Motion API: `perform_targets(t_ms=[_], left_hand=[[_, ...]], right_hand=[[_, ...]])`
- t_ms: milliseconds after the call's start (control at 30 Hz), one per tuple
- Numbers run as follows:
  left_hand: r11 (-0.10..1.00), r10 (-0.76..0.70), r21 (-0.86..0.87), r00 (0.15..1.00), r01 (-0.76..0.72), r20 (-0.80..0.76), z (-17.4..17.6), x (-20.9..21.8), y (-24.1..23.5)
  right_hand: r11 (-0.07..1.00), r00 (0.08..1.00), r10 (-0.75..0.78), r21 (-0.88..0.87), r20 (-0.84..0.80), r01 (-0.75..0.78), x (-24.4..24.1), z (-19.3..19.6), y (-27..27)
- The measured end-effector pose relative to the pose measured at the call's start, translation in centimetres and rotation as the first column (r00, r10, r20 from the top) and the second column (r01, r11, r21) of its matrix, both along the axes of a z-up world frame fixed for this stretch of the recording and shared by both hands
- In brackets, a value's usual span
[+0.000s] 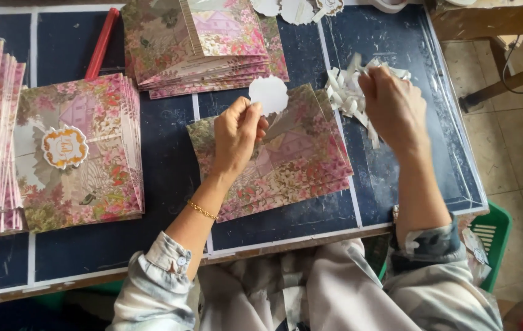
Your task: Applying decorative stickers to the center of floral-patterned cards at a finishing station.
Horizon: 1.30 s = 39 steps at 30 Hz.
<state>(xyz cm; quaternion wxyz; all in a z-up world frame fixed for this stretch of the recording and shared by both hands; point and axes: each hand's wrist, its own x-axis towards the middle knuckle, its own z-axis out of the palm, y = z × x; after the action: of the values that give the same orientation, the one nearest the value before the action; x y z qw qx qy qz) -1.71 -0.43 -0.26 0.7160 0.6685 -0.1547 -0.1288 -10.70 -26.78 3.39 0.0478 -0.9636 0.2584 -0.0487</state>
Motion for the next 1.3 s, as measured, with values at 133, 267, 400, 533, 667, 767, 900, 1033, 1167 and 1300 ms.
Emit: perform_targets(t_ms=[133,267,400,533,667,767,900,1033,1167,1300], left_hand=[[1.0,-0.014,-0.004,0.999,0.014,-0.031,0.7,0.0,-0.1],[0.999,-0.054,0.009,0.995,0.053,0.087,-1.2,0.4,0.1],[0.994,-0.11,0.019,0.967,0.109,0.228,0.5,0.2,0.5],[0.992,-0.121,-0.025,0.979,0.127,0.167,0.8,-0.2,0.8],[0.996,0.02,0.071,0.924,-0.051,0.383,-0.6,0.5,0.2],[0.918,-0.07,0.326,0.716,-0.226,0.695,-1.5,1.0,0.8],[0.456,-0.282,0.745,0.714,-0.487,0.64,-0.8,1.1,3.3],[0.477,-0.343,0.815,0.785,-0.328,0.516,-2.8,1.4,3.6],[0.62,-0.329,0.69,0.676,-0.373,0.66,-3.1,1.8,2.9],[0.626,-0.33,0.666,0.635,-0.407,0.698,-3.0,1.7,2.8]], right_hand=[[0.999,0.984,0.022,0.034,0.175,-0.028,-0.6,-0.4,2.2],[0.828,0.716,0.521,-0.072,0.465,-0.556,1.1,-0.3,9.0],[0.649,0.539,0.759,-0.362,0.366,-0.669,2.5,-1.0,10.8],[0.655,0.544,0.754,-0.362,0.367,-0.663,1.9,-2.9,9.1],[0.57,0.733,0.175,0.539,0.658,-0.62,1.0,-2.3,8.3],[0.205,0.875,-0.03,0.86,0.483,-0.468,0.7,-3.5,7.6],[0.129,0.899,0.088,0.89,0.429,-0.438,0.1,-1.1,8.3],[0.106,0.885,0.039,0.878,0.465,-0.466,0.2,-3.1,7.8],[0.381,0.846,0.248,0.755,0.472,-0.533,0.4,-4.5,8.0],[0.489,0.836,0.302,0.679,0.459,-0.549,0.8,-5.7,8.0]])
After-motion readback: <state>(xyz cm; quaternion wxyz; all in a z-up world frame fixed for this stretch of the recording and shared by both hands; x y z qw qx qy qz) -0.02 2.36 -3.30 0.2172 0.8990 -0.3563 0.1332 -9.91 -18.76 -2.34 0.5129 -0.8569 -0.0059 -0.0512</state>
